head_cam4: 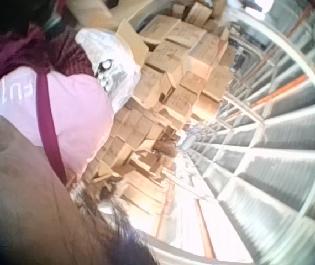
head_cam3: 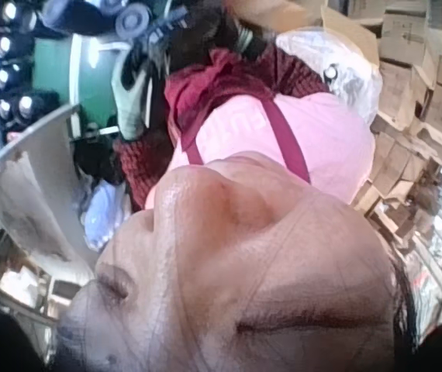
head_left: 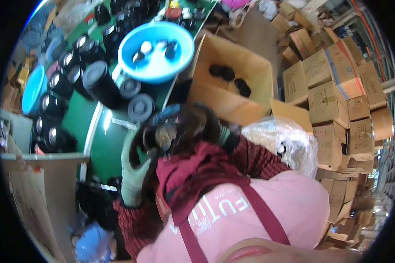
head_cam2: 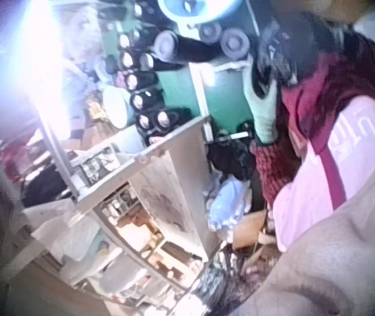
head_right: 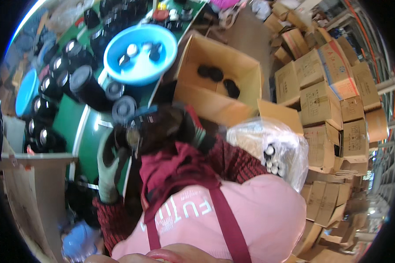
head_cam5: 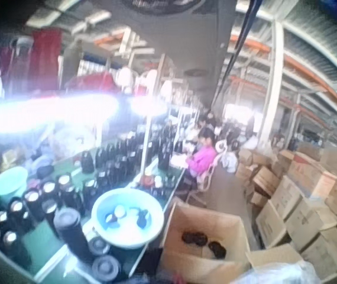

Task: The person assembles black cylindrical kitchenware by inserting white circular inserts into the tops and securing black lids. They handle each unit one at a time, placing finished items into a cardboard box.

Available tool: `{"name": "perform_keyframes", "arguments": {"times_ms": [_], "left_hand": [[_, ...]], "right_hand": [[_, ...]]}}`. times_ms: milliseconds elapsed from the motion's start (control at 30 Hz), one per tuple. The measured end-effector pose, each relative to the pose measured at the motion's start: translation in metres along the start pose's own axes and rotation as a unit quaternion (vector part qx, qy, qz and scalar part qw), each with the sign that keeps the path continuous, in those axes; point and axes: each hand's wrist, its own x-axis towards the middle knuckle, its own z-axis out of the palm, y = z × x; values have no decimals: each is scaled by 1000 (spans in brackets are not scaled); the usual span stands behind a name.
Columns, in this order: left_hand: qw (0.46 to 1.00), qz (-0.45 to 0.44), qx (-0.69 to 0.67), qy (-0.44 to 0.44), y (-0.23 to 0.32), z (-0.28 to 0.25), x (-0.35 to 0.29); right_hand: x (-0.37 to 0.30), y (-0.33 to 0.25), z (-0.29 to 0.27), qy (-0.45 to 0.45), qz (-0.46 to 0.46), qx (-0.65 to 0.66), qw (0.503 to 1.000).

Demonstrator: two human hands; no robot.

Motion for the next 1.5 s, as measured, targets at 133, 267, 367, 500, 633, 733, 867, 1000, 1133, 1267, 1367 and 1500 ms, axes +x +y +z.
{"name": "perform_keyframes", "arguments": {"times_ms": [133, 267, 367, 500, 633, 733, 867, 1000, 1133, 1267, 1367, 1500], "left_hand": [[979, 148, 139, 1, 20, 24, 6], [938, 224, 257, 54, 13, 33, 8], [867, 259, 422, 50, 21, 35, 5], [800, 290, 515, 107, 21, 46, -4], [823, 283, 472, 138, -6, 55, -22], [835, 259, 446, 191, -2, 67, -20], [840, 242, 396, 282, -7, 69, -29], [837, 258, 375, 304, -24, 76, -22], [844, 268, 374, 275, -44, 83, -20], [827, 269, 416, 266, -54, 100, -25], [835, 291, 414, 215, -48, 112, -22], [884, 241, 371, 153, -12, 80, -16]], "right_hand": [[-1, -4, 24, -51, -50, -81, 994], [-6, -1, 16, -7, -1, 31, 999], [-7, -1, 14, -11, 10, 34, 999], [-15, 4, 38, -41, -105, -309, 944], [-42, 13, 13, -22, -168, -435, 885], [-43, 28, -18, 38, -193, -428, 882], [-37, 44, -33, 50, -207, -432, 876], [-19, 45, -40, 5, -191, -427, 884], [-10, 49, -45, -20, -181, -429, 885], [-5, 47, -50, -40, -174, -439, 881], [-7, 41, -53, -35, -176, -441, 879], [-10, 33, -52, -25, -184, -445, 876]]}}
